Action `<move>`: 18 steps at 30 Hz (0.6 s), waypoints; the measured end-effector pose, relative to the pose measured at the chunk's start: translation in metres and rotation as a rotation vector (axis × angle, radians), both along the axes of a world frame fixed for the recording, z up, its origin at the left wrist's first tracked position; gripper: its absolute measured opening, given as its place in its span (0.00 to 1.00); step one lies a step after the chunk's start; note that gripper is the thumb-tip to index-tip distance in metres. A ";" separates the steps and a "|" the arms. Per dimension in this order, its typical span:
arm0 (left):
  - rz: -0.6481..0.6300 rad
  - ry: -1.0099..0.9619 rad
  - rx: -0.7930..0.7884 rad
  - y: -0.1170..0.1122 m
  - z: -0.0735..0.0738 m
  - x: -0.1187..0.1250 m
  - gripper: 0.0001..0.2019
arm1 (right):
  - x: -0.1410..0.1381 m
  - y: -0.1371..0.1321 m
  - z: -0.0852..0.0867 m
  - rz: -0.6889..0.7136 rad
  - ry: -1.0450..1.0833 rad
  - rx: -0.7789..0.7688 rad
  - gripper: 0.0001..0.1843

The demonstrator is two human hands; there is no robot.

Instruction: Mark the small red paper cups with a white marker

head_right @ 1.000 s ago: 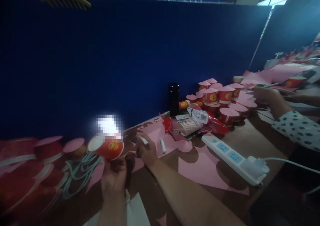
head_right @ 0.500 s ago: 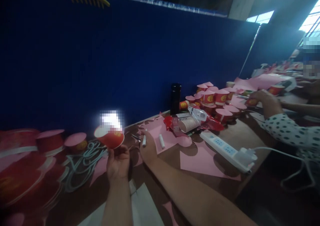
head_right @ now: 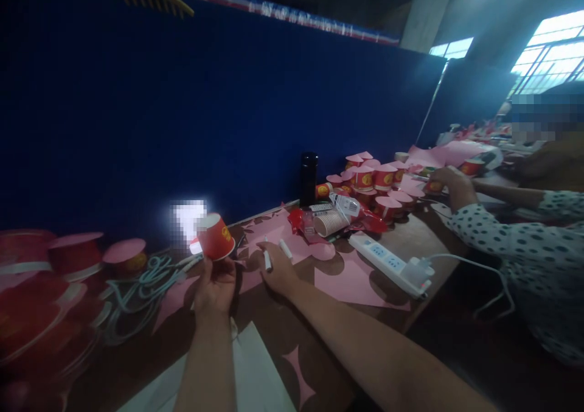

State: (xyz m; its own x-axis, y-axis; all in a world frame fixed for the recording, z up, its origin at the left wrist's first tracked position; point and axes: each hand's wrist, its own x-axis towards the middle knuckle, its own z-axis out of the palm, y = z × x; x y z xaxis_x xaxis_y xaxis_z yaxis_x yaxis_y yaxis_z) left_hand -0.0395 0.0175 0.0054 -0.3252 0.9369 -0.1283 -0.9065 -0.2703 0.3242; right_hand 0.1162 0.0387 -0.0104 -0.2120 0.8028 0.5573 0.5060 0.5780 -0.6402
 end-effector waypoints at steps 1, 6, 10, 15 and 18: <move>0.006 0.000 -0.005 -0.001 0.002 0.000 0.03 | 0.002 0.002 -0.001 0.001 -0.045 0.017 0.18; 0.017 0.004 -0.056 -0.004 0.009 0.003 0.04 | 0.007 0.014 0.000 -0.054 -0.226 0.056 0.20; 0.017 -0.006 -0.093 -0.005 0.012 0.006 0.05 | 0.024 0.030 0.003 -0.110 -0.288 -0.016 0.20; 0.020 -0.013 -0.117 -0.003 0.012 0.006 0.05 | 0.055 0.053 0.003 -0.162 -0.291 -0.036 0.20; 0.026 0.022 -0.115 -0.001 0.011 0.006 0.04 | 0.070 0.066 0.002 -0.179 -0.262 -0.013 0.20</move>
